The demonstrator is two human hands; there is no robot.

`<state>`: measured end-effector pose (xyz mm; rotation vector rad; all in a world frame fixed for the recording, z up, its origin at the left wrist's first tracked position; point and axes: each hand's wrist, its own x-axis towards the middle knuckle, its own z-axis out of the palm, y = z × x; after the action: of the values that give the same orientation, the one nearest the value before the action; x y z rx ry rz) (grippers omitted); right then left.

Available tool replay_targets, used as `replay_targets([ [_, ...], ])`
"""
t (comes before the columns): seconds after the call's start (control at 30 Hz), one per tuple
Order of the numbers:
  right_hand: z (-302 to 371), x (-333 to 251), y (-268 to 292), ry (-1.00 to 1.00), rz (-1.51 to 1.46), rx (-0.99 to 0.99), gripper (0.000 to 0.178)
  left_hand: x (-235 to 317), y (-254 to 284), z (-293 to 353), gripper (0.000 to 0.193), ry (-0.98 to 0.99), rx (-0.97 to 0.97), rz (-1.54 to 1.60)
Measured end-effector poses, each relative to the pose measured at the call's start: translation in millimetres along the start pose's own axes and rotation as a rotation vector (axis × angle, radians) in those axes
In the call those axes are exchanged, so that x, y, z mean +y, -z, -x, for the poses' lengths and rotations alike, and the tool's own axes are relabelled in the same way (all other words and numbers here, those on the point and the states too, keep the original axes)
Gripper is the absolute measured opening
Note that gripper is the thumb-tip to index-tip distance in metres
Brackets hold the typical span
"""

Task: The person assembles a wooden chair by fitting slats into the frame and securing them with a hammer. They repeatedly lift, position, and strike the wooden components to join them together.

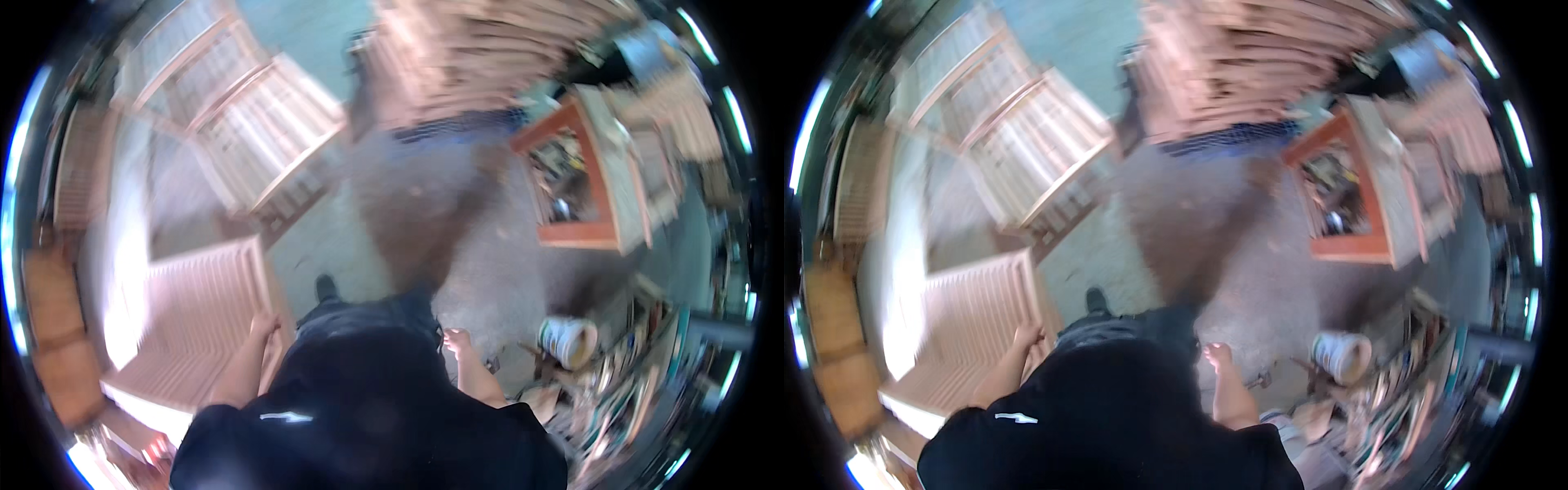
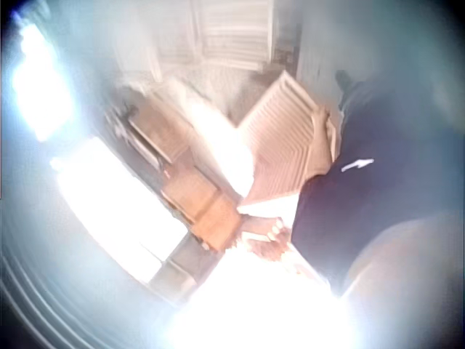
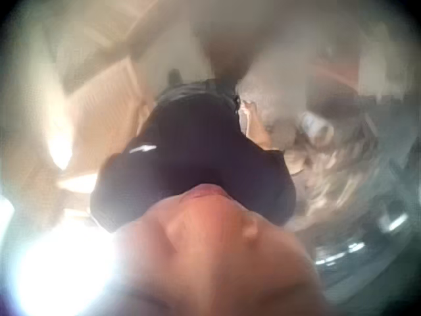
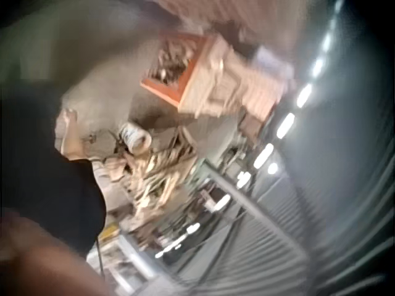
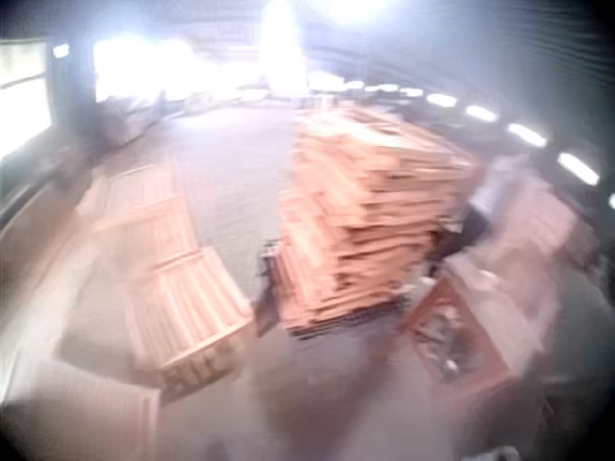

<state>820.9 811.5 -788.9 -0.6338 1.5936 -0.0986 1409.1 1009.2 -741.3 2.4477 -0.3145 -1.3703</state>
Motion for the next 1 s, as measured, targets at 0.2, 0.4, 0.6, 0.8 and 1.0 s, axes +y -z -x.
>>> replay_targets([
  [0.2,14.8,109.0,121.0,0.12,-0.02,0.298,0.025,39.0,-139.5,20.3,0.025,-0.265,-0.066,-0.866],
  [0.4,40.2,71.8,204.5,0.173,-0.482,0.454,0.034,302.4,-296.1,2.5,0.024,-0.441,-0.308,-0.414],
  [0.6,39.5,73.0,357.0,0.172,-0.678,0.497,0.034,519.4,-509.0,109.2,0.027,-0.557,-0.489,-0.256],
  [0.8,29.7,59.0,518.5,0.211,-0.592,0.62,0.021,636.1,-711.2,216.1,0.034,-0.996,-0.625,-0.405],
  [1.0,141.6,-68.5,772.3,0.536,-0.534,1.078,0.016,861.7,-816.8,504.2,0.023,-1.439,-0.619,-0.168],
])
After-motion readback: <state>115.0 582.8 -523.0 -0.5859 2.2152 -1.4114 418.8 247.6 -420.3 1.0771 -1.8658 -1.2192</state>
